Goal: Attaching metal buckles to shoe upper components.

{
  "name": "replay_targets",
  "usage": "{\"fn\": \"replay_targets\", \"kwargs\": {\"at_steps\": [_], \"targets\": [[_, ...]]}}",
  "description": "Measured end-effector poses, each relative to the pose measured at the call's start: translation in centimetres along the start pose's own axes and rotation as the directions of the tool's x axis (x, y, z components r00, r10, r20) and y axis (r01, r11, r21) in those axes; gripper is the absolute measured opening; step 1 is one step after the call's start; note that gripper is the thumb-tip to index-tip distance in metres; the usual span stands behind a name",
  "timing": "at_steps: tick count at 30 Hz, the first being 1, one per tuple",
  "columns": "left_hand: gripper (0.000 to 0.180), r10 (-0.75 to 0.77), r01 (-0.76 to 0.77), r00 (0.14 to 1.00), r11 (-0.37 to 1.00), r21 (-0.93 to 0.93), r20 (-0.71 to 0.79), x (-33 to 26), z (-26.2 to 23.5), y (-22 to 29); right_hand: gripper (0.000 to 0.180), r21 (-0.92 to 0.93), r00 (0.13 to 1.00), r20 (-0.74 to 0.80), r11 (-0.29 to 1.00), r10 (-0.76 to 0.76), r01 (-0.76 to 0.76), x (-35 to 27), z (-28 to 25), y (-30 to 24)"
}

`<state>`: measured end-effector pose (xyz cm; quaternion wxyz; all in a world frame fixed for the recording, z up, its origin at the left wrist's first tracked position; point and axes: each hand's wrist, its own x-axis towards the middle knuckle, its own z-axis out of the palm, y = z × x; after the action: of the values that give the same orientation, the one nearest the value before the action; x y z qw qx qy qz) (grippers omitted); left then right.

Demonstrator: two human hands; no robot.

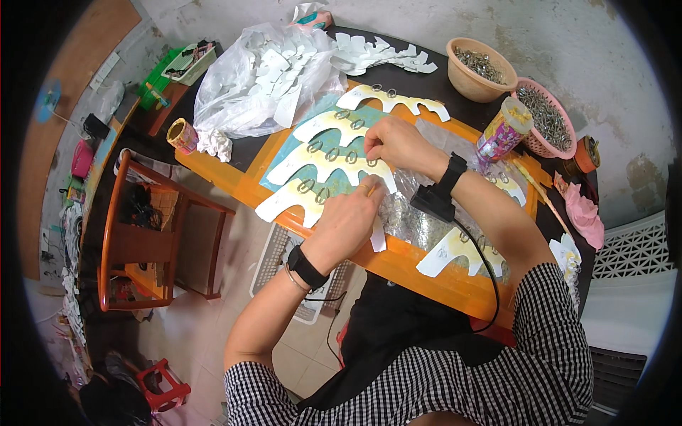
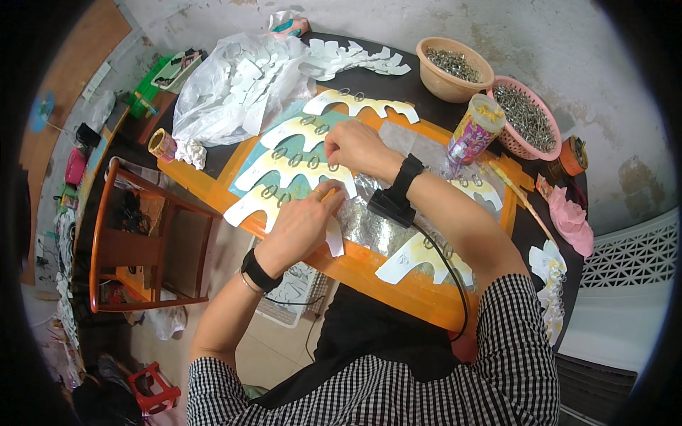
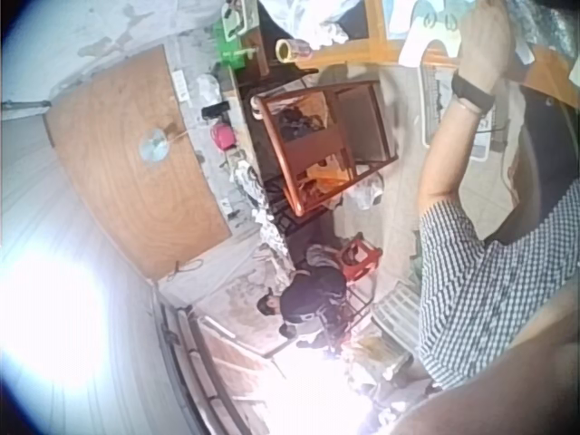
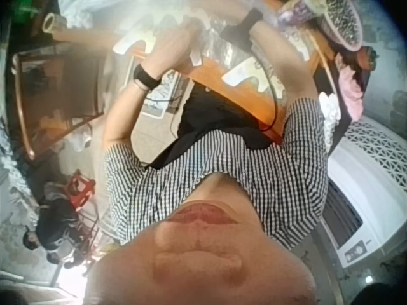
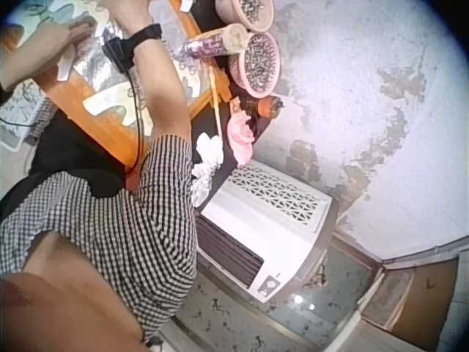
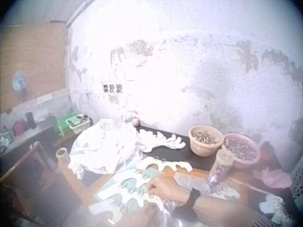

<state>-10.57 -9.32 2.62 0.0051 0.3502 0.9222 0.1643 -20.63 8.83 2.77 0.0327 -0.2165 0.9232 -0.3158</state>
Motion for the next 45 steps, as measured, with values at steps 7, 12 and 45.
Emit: {"fn": "replay_targets", "kwargs": {"at_steps": [7,12,45], "targets": [[0.033,0.004,-0.004,1.000,1.000,0.022,0.004,0.0,0.1,-0.2,0.005,-0.032,0.999,-0.033,0.999,-0.037,0.036,-0.5,0.4,-0.5],[0.030,0.001,-0.001,1.000,1.000,-0.013,0.006,0.3,0.3,-0.6,0.007,-0.135,0.982,-0.079,0.978,-0.173,0.162,-0.9,1.0,0.6],[0.032,-0.116,0.122,0.993,0.937,-0.327,0.037,4.3,-2.6,-2.0,0.010,0.202,0.994,0.109,0.979,0.004,-0.026,6.1,-3.3,4.9]]}}
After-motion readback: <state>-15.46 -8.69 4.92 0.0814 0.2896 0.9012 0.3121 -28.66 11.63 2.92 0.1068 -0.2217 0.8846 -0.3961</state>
